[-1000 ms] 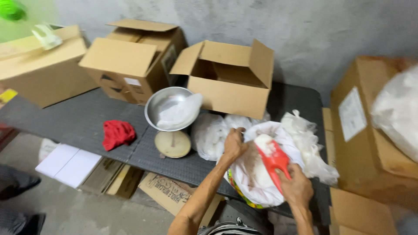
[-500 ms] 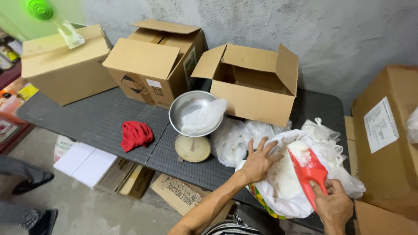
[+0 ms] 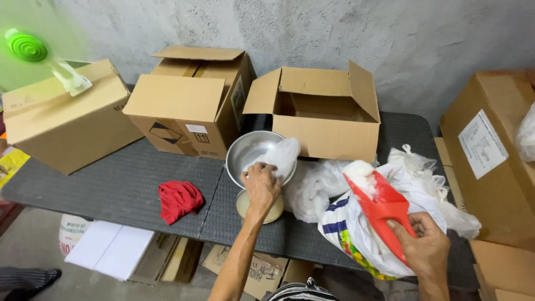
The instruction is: Weighing portions of white powder from a large bag into small plastic bags using a mechanical scale and a red scoop.
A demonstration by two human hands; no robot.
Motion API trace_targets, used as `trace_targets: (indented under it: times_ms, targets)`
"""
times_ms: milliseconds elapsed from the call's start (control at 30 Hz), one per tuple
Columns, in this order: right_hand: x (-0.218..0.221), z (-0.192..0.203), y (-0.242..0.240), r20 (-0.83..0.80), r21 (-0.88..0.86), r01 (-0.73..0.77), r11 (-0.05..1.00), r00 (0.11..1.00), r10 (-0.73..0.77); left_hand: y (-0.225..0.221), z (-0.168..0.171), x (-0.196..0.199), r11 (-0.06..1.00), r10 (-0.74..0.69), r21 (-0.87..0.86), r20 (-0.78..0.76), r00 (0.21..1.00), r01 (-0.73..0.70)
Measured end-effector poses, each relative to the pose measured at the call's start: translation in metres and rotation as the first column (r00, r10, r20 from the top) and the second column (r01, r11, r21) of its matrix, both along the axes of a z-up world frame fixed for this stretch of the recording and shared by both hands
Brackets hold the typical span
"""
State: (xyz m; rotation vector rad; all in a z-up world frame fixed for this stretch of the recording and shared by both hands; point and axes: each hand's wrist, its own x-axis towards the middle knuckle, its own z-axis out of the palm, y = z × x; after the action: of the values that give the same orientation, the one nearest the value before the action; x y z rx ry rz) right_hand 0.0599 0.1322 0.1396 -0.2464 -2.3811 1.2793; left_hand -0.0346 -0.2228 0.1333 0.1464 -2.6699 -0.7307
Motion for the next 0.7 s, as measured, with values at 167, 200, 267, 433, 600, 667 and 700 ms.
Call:
trace_targets:
  times_ms: [167,200,267,433,600,667,700]
  targets:
    - [-0.013,0.011,-0.051,-0.026,-0.064,-0.150,0.987,0.989,0.149,-0.052,-0.050,-0.056,0.912,0.052,0.411,-0.112,0.992,-0.001]
    - [-0.016,0.013,-0.062,-0.025,-0.050,-0.194,0.980,0.981,0.193,-0.060,-0.044,-0.061,0.808,0.043,0.588,-0.030,0.999,-0.017]
    - [-0.026,0.024,-0.087,0.018,-0.041,-0.207,0.978,0.978,0.207,-0.076,-0.051,-0.074,0.828,0.045,0.561,-0.048,0.998,-0.010]
    - [-0.057,0.035,-0.139,0.077,0.006,-0.294,0.956,0.953,0.293,-0.094,-0.056,-0.093,0.754,-0.008,0.652,-0.119,0.993,0.084]
    - [-0.089,0.057,-0.187,0.208,0.281,-0.379,0.882,0.921,0.329,-0.088,-0.045,-0.093,0.608,-0.038,0.782,-0.144,0.989,0.137]
    - [-0.104,0.071,-0.202,0.208,0.377,-0.400,0.835,0.915,0.345,-0.089,-0.044,-0.096,0.566,-0.037,0.815,-0.124,0.992,0.122]
    - [-0.111,0.077,-0.210,0.216,0.462,-0.421,0.781,0.907,0.362,-0.090,-0.045,-0.096,0.525,-0.035,0.845,-0.095,0.995,0.099]
